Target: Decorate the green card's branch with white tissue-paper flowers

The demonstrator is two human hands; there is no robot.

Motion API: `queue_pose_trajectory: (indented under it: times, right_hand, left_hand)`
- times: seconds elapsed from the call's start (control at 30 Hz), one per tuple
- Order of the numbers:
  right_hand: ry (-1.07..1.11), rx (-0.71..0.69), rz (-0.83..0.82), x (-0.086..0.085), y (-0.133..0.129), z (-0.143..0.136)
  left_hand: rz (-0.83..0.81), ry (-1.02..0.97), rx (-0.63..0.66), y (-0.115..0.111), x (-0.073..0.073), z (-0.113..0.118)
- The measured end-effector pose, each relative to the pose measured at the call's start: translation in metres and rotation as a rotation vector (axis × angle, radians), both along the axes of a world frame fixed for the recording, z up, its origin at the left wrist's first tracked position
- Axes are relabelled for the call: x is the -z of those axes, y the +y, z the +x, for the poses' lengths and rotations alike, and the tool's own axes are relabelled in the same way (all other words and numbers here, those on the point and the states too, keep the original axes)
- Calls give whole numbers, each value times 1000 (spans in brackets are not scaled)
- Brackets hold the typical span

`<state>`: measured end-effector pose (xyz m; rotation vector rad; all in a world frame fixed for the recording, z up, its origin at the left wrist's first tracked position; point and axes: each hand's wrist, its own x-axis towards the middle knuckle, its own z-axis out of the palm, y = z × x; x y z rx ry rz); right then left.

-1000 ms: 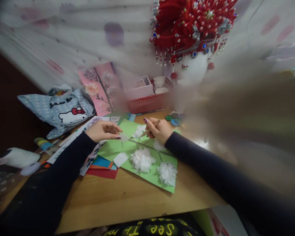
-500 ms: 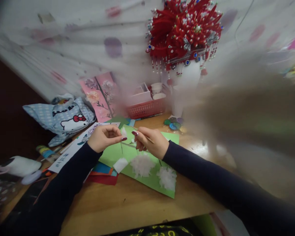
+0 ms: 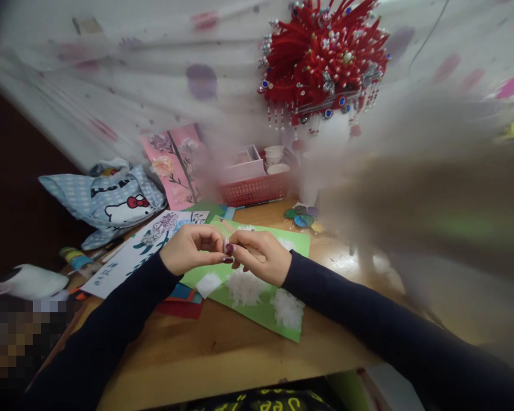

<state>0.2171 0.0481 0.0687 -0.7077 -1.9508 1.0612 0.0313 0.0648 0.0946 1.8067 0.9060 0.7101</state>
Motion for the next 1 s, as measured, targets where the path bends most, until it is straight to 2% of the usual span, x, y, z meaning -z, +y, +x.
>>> queue_pose_trajectory:
  times: [0.2,0.37,0.47,0.6,0.8,0.9,1.0]
  right_hand:
    - [-36,22,53,3,2,2]
    - [-60,28,103,2,2,4]
    - [-43,-2,142,1,2,4]
    - [6,16,147,1,2,4]
    - [13,104,101,2,4,6]
    - [23,176,83,5,8,7]
    - [55,235,53,10,12,7]
  left_hand:
    - [-72,-17,-4,2,0,0]
    - [-70,-91,27,0,2,1]
    - [-15,-148,26,0,5,3]
    - [97,-149,-53,1,5,6]
    - [70,-107,-47,3,-1,2]
    - [51,-63,-11,6,-8,-5]
    - [38,-41,-34,10,-15,-14]
